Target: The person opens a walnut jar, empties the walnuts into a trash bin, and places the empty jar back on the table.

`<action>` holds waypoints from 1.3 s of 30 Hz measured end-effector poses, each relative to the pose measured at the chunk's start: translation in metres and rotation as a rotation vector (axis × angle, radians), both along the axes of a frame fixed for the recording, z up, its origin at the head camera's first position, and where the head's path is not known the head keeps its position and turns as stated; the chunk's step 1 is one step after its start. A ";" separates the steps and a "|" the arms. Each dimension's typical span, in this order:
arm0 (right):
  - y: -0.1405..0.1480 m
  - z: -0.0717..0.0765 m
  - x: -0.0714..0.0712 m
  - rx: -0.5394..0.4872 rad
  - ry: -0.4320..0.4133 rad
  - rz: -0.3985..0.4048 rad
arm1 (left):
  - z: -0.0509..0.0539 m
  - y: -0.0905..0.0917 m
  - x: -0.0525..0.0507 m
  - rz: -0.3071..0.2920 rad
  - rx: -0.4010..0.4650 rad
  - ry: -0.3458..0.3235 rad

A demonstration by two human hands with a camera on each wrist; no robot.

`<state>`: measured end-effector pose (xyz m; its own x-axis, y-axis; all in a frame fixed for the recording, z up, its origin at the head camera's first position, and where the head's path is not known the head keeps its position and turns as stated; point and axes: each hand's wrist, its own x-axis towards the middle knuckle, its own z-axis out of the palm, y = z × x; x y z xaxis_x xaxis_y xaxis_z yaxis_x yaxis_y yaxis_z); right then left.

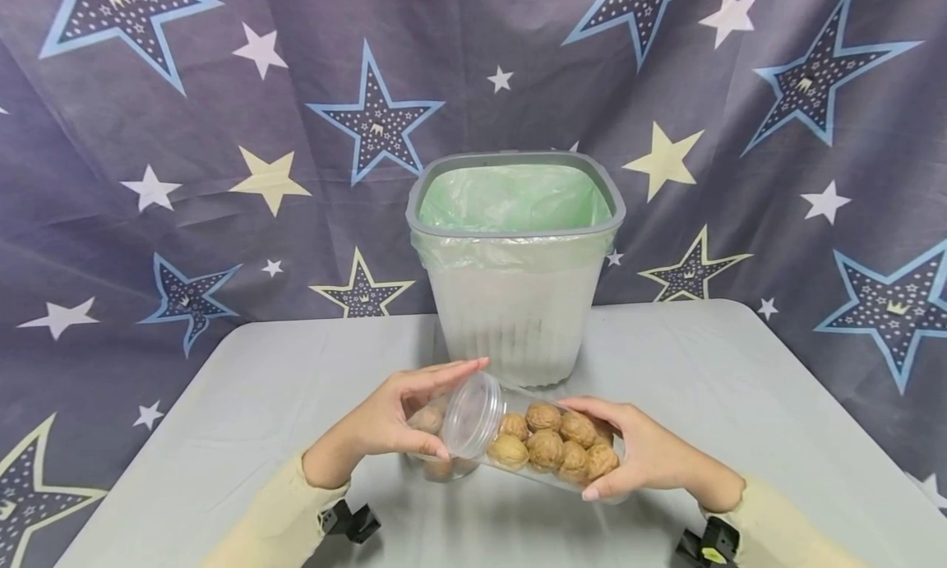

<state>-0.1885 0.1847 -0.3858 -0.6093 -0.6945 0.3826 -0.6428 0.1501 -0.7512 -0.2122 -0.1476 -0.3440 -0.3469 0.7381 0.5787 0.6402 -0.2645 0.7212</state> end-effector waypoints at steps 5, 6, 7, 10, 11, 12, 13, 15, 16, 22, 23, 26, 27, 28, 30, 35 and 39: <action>-0.001 0.000 0.001 0.003 -0.037 -0.016 | -0.001 0.000 0.000 0.003 0.008 -0.021; -0.001 -0.001 0.001 0.001 -0.031 -0.012 | -0.002 0.000 0.000 0.004 0.009 -0.027; -0.001 -0.001 0.001 -0.002 -0.024 -0.010 | -0.002 0.000 0.000 0.005 0.009 -0.030; -0.001 -0.001 0.000 -0.012 0.003 0.004 | -0.002 0.000 -0.001 0.011 0.008 -0.041; -0.001 -0.002 0.000 -0.015 0.003 0.005 | -0.003 0.000 -0.001 0.013 0.007 -0.043; -0.001 -0.002 0.000 -0.016 0.005 0.005 | -0.003 0.000 -0.001 0.014 0.008 -0.047; -0.001 -0.002 0.000 -0.018 0.006 0.007 | -0.003 0.000 -0.001 0.016 0.010 -0.048; -0.002 -0.003 0.000 -0.019 0.000 0.002 | -0.004 -0.001 -0.001 0.023 0.012 -0.056; -0.002 -0.003 0.000 -0.017 -0.009 -0.006 | -0.004 0.000 -0.001 0.027 0.014 -0.061; -0.004 -0.003 -0.001 0.004 -0.012 -0.060 | -0.005 0.000 -0.001 0.074 0.024 -0.088; -0.004 -0.003 -0.001 0.004 0.003 -0.062 | -0.005 0.000 -0.001 0.082 0.028 -0.091; -0.005 -0.003 -0.001 0.010 0.045 -0.092 | -0.005 0.001 -0.001 0.108 0.036 -0.114; -0.005 -0.003 -0.001 0.014 0.054 -0.109 | -0.006 0.001 0.000 0.119 0.036 -0.121; -0.005 -0.003 0.000 0.020 0.063 -0.127 | -0.006 0.002 0.000 0.130 0.035 -0.127; -0.005 -0.003 0.000 0.031 0.083 -0.161 | -0.006 0.002 0.001 0.159 0.029 -0.148; -0.007 -0.004 0.000 0.048 0.131 -0.226 | -0.007 0.004 0.001 0.236 0.014 -0.180; -0.008 -0.006 -0.001 0.035 0.178 -0.247 | -0.009 0.006 0.001 0.306 0.023 -0.200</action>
<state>-0.1897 0.1772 -0.3923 -0.6867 -0.5481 0.4776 -0.7050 0.3419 -0.6214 -0.2112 -0.1413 -0.3528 -0.6573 0.5705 0.4924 0.5393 -0.1003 0.8361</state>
